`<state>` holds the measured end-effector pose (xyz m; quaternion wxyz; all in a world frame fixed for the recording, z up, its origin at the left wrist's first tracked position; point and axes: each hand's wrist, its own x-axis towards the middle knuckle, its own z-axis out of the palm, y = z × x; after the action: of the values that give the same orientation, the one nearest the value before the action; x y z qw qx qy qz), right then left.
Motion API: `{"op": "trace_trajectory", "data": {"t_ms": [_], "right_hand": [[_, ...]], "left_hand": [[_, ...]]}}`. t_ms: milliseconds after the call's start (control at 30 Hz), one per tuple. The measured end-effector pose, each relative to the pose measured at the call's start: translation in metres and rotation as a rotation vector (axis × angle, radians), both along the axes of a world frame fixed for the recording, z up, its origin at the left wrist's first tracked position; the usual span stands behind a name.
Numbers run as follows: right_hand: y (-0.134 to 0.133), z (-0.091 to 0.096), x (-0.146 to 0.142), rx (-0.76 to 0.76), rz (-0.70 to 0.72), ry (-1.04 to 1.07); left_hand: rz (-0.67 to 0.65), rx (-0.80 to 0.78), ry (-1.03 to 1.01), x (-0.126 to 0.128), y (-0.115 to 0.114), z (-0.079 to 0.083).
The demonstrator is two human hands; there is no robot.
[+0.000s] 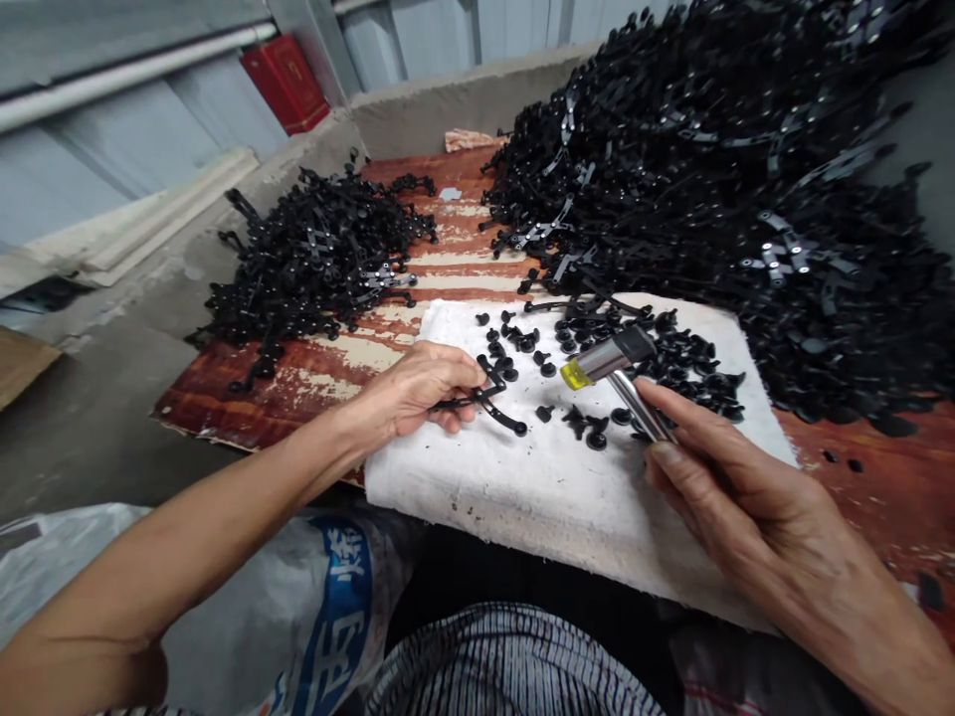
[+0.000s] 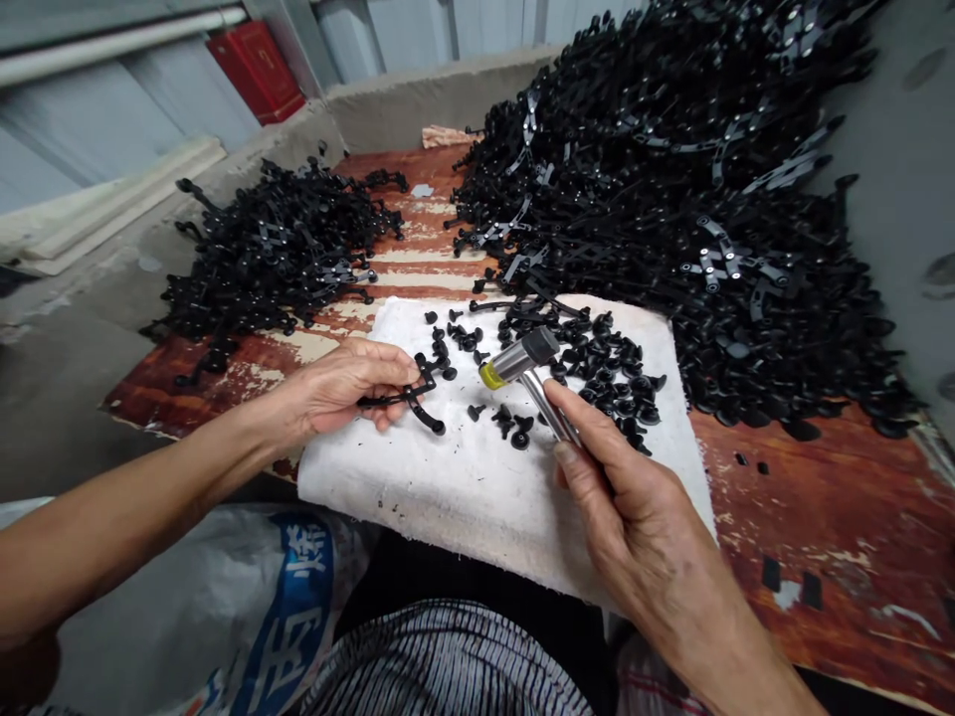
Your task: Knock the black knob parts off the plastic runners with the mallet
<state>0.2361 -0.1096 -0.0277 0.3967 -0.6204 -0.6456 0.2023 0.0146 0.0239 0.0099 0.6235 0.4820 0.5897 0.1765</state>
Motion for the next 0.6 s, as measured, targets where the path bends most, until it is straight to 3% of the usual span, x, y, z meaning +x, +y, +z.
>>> {"op": "trace_trajectory", "data": {"t_ms": [267,600], "right_hand": [[0.0018,-0.004,0.0003,0.089,-0.005,-0.059],[-0.0011,0.0012,0.0001,-0.047,-0.005,0.047]], "left_hand": [[0.039,-0.018,-0.016,0.0008,-0.0009,0.0014],[0.04,-0.014,-0.068,-0.0016,-0.0014,-0.0004]]}}
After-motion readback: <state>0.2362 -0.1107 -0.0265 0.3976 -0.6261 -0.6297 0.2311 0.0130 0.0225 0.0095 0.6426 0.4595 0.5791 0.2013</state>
